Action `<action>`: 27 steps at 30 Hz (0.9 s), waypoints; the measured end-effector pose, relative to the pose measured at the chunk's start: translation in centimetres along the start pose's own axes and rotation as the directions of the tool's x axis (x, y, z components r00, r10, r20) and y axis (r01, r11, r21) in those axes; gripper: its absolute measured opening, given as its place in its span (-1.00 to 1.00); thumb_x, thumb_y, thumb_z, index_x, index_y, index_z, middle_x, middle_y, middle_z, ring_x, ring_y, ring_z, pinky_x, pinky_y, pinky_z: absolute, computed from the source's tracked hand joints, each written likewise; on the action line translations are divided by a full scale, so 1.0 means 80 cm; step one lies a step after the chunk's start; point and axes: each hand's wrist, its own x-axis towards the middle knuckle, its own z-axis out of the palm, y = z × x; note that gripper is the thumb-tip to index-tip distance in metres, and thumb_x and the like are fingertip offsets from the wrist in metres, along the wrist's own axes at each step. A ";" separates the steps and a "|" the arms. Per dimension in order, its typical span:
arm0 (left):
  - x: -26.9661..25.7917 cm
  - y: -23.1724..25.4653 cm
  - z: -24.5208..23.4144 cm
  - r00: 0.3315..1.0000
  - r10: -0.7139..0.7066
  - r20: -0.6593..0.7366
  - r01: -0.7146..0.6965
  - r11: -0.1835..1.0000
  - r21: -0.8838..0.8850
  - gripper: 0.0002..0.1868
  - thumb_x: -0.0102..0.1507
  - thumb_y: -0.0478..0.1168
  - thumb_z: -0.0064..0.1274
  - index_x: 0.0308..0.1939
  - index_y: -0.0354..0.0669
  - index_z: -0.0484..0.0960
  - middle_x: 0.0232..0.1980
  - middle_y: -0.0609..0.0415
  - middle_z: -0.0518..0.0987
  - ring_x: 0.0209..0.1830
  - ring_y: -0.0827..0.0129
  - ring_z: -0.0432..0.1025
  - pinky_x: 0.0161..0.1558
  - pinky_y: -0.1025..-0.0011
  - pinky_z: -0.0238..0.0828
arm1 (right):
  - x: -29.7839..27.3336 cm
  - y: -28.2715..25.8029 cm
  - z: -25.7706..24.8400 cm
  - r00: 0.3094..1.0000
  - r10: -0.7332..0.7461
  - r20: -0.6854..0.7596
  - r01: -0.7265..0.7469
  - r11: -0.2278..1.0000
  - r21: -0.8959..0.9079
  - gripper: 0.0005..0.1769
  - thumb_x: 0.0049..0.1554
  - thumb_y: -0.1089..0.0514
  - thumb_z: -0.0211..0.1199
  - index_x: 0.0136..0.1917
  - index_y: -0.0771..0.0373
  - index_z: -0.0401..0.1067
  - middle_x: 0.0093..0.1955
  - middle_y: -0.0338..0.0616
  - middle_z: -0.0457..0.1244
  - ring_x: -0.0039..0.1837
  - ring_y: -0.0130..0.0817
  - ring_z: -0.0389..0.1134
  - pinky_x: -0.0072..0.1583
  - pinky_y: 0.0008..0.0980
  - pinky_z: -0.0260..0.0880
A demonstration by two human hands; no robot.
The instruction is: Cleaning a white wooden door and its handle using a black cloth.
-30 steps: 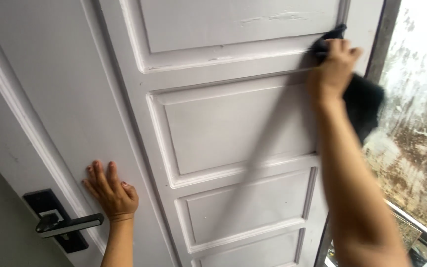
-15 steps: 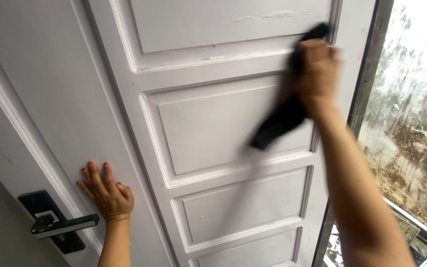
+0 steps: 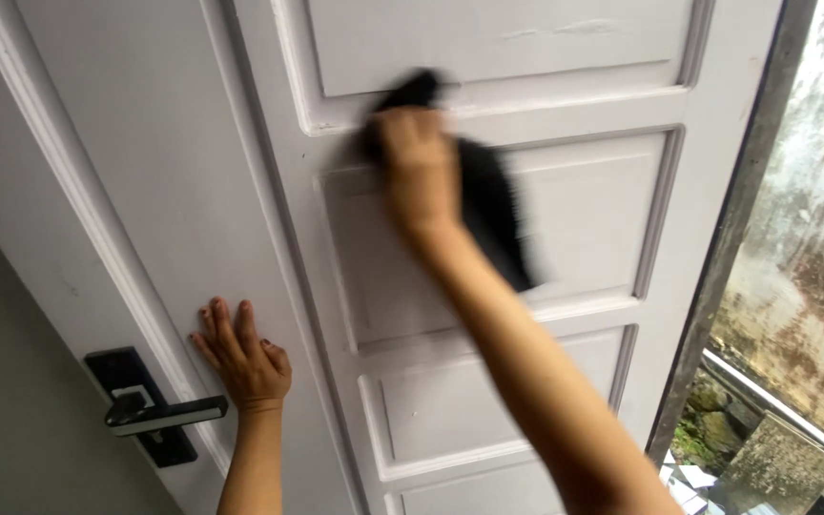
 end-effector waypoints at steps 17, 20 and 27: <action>-0.004 -0.001 -0.001 1.000 0.001 0.010 -0.001 1.000 -0.002 -0.33 0.36 -0.21 -0.41 0.60 -0.15 0.15 0.66 -0.24 0.04 0.70 -0.19 -0.11 0.60 -0.29 -0.40 | -0.049 0.250 -0.136 0.989 -0.149 0.021 0.147 0.934 -0.327 -0.28 0.22 0.41 0.33 0.57 0.21 0.15 0.49 -0.08 0.16 0.52 -0.08 0.23 0.46 -0.04 0.21; -0.003 -0.004 -0.002 1.000 0.006 0.016 -0.006 1.000 -0.003 -0.33 0.37 -0.20 -0.41 0.61 -0.13 0.13 0.66 -0.25 0.02 0.70 -0.20 -0.12 0.61 -0.29 -0.41 | -0.056 0.259 -0.169 0.972 0.188 0.137 -0.123 0.915 -0.385 -0.19 0.15 0.56 0.16 0.59 0.07 0.29 0.48 -0.12 0.24 0.37 0.11 0.25 0.30 -0.09 0.42; -0.005 -0.004 -0.001 0.998 -0.013 0.060 0.013 1.000 -0.006 -0.30 0.37 -0.21 -0.40 0.64 -0.10 0.08 0.70 -0.21 -0.04 0.73 -0.18 -0.16 0.62 -0.29 -0.46 | -0.249 0.306 -0.166 0.982 0.131 0.134 -0.090 0.957 -0.276 -0.31 0.02 0.43 0.15 0.45 0.43 0.26 0.29 0.51 0.13 0.20 0.45 0.23 0.17 0.10 0.39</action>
